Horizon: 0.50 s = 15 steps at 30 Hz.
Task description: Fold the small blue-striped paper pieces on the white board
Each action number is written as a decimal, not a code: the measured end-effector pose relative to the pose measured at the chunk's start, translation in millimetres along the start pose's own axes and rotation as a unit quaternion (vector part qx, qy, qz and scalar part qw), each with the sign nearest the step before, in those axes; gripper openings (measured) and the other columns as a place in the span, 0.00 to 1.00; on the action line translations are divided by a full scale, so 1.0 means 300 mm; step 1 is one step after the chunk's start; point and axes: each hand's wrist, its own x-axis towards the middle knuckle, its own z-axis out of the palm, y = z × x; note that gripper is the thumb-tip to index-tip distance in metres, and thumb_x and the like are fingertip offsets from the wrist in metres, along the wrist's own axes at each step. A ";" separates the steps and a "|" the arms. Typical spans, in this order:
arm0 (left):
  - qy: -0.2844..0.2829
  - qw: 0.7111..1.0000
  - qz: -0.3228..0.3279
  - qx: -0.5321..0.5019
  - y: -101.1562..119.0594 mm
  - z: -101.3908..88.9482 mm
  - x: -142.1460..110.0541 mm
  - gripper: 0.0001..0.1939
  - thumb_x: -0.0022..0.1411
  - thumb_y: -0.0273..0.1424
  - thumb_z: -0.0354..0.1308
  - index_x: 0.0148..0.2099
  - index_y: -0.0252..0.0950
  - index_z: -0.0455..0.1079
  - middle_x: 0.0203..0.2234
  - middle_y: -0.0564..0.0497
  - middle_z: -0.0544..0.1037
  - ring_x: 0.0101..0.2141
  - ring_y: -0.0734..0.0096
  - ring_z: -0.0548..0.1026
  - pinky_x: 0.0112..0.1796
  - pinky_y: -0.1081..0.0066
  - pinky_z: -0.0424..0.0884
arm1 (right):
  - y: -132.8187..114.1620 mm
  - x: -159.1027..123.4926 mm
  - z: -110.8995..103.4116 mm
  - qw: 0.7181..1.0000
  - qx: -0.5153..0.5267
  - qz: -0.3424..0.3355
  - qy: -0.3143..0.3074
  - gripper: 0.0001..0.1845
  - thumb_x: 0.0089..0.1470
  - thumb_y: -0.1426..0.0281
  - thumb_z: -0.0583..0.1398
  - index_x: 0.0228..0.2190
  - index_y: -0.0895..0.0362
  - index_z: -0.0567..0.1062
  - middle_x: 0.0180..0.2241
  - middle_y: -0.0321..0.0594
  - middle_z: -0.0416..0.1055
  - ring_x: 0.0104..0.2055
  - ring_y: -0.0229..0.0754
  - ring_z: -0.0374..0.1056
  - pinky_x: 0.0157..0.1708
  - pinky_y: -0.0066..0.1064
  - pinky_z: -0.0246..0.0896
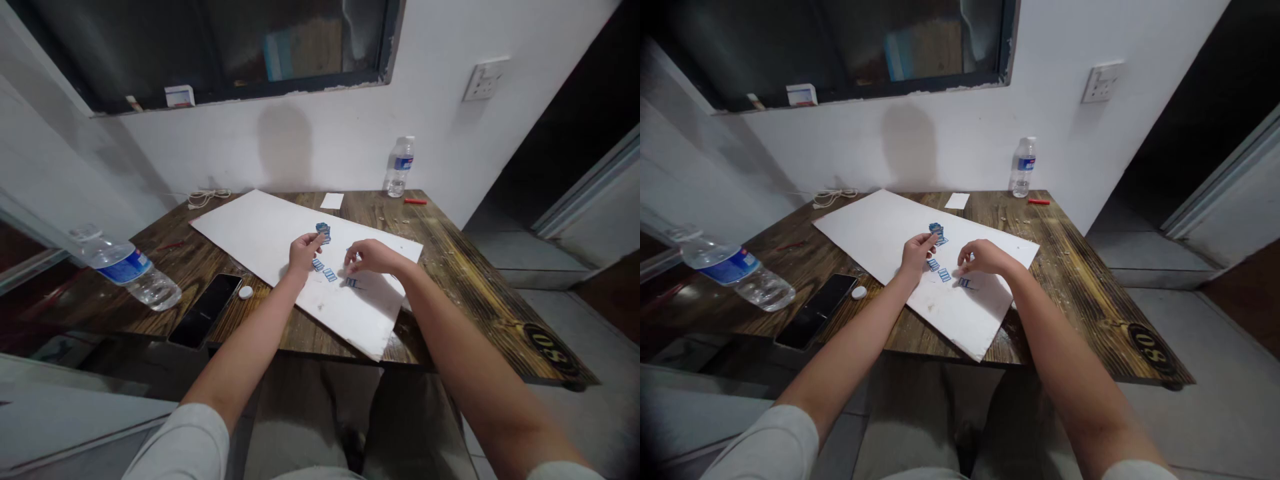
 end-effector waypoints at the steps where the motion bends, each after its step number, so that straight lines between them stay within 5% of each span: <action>1: 0.007 1.000 -0.005 -0.008 0.001 -0.001 0.001 0.18 0.44 0.43 0.68 0.30 0.34 0.74 0.19 0.54 0.71 0.20 0.81 0.64 0.21 0.76 0.54 | 0.007 -0.009 -0.013 0.998 -0.042 0.005 -0.037 0.17 0.35 0.63 0.71 0.31 0.54 0.81 0.35 0.39 0.75 0.35 0.41 0.68 0.35 0.30 0.59; 7: 0.015 0.999 -0.018 -0.021 0.010 0.000 -0.003 0.18 0.42 0.42 0.69 0.29 0.34 0.74 0.19 0.55 0.70 0.20 0.81 0.64 0.21 0.77 0.53 | 0.063 -0.018 -0.009 0.979 -0.112 0.067 -0.154 0.24 0.31 0.64 0.72 0.36 0.52 0.80 0.38 0.39 0.76 0.38 0.45 0.69 0.33 0.31 0.59; 15: 0.023 0.999 -0.024 -0.014 0.004 -0.003 0.002 0.19 0.41 0.43 0.69 0.30 0.34 0.73 0.20 0.54 0.70 0.21 0.80 0.64 0.21 0.77 0.54 | 0.056 -0.028 -0.029 0.982 -0.081 0.056 -0.160 0.14 0.35 0.65 0.69 0.27 0.56 0.77 0.28 0.36 0.74 0.30 0.40 0.67 0.28 0.29 0.54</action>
